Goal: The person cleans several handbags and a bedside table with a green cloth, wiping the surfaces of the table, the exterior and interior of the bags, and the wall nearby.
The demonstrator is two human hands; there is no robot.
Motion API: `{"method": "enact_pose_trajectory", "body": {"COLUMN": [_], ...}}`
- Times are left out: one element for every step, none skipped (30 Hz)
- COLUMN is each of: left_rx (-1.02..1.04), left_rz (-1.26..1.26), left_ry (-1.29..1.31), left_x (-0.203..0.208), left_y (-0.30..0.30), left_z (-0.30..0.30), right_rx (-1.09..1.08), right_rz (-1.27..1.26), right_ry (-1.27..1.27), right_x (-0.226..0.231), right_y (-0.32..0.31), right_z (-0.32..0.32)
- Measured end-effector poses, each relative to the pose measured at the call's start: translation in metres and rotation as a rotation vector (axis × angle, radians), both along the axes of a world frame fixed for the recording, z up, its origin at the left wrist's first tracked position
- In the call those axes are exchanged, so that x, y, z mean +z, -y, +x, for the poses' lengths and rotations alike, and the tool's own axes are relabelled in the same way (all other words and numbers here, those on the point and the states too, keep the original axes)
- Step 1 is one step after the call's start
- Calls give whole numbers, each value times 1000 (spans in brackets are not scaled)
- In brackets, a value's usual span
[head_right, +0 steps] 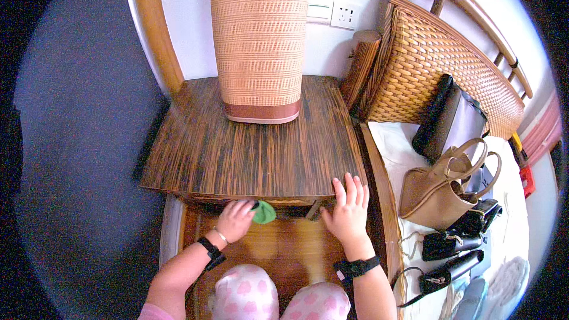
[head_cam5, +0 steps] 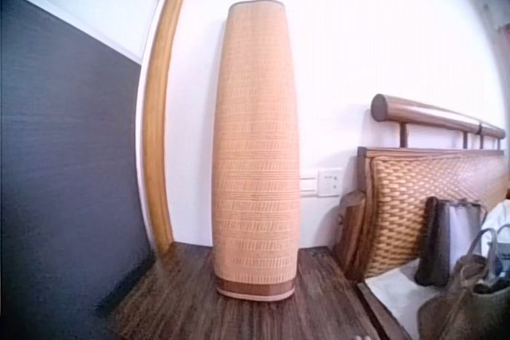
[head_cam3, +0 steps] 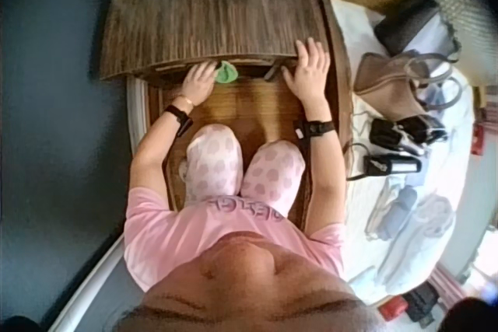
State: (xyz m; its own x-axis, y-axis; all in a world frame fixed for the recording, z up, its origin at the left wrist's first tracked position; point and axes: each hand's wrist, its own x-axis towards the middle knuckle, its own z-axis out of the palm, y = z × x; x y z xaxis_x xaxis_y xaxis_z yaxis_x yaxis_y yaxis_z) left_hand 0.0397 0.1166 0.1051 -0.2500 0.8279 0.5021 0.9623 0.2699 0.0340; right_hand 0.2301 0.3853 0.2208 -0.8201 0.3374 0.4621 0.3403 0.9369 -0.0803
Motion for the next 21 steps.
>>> {"method": "enact_pose_trajectory", "body": {"left_rx": [-84, -165, -169, -174, -194, -209, -233, -263, -243, -246, -228, -219, -211, -205, -199, -201, -204, -202, -186, -152, -118], "left_rz": [-46, -91, -187, -240, -274, -306, -274, -242, -264, -262, -323, -341, -360, -377, -386, -394, -400, -407, -424, -463, -504], "left_ry": [-36, -77, -92, -119, -136, -157, -152, -144, -221, -220, -241, -260, -277, -294, -280, -267, -255, -254, -251, -302, -353], "left_x": [2, 6, 4, -2, 2, 7, 6, 9, 15, 14, 12, 9, 6, 5, 3, 1, 0, -2, -7, -16, -26], "left_y": [-9, -18, -25, -36, -49, -64, -76, -89, -97, -103, -110, -111, -113, -115, -112, -106, -96, -86, -72, -53, -33], "left_z": [5, 8, 12, 16, 20, 24, 28, 33, 41, 44, 45, 45, 44, 44, 42, 38, 34, 28, 20, 11, 1], "right_rx": [3, -4, -4, -4, -8, -8, -8, 1, -2, -5, -7, -9, -10, -12, -4, 5, 0, -2, -4, -5, 0], "right_rz": [7, 5, 11, 16, 18, 11, 3, 10, 5, 0, 2, 6, 8, 8, 8, 7, 8, 2, 2, 4, -5], "right_ry": [2, 12, 11, 9, 11, 6, 2, -13, -8, -2, 0, 2, 3, 4, -2, -8, -4, -3, 1, 0, -4], "right_x": [-1, 0, -1, -2, -2, -1, 0, -2, -1, 0, 0, -1, -1, -2, -2, -3, -2, -2, -3, -1, 0], "right_y": [0, 1, 1, 1, 3, 3, 4, 4, 3, 3, 3, 2, 2, 1, 0, 0, 1, 0, 1, 2, 3], "right_z": [2, 2, 1, 1, 2, 0, 0, 2, 2, 1, 1, 0, 0, 0, 0, 0, 0, 0, 0, -1, -1]}}
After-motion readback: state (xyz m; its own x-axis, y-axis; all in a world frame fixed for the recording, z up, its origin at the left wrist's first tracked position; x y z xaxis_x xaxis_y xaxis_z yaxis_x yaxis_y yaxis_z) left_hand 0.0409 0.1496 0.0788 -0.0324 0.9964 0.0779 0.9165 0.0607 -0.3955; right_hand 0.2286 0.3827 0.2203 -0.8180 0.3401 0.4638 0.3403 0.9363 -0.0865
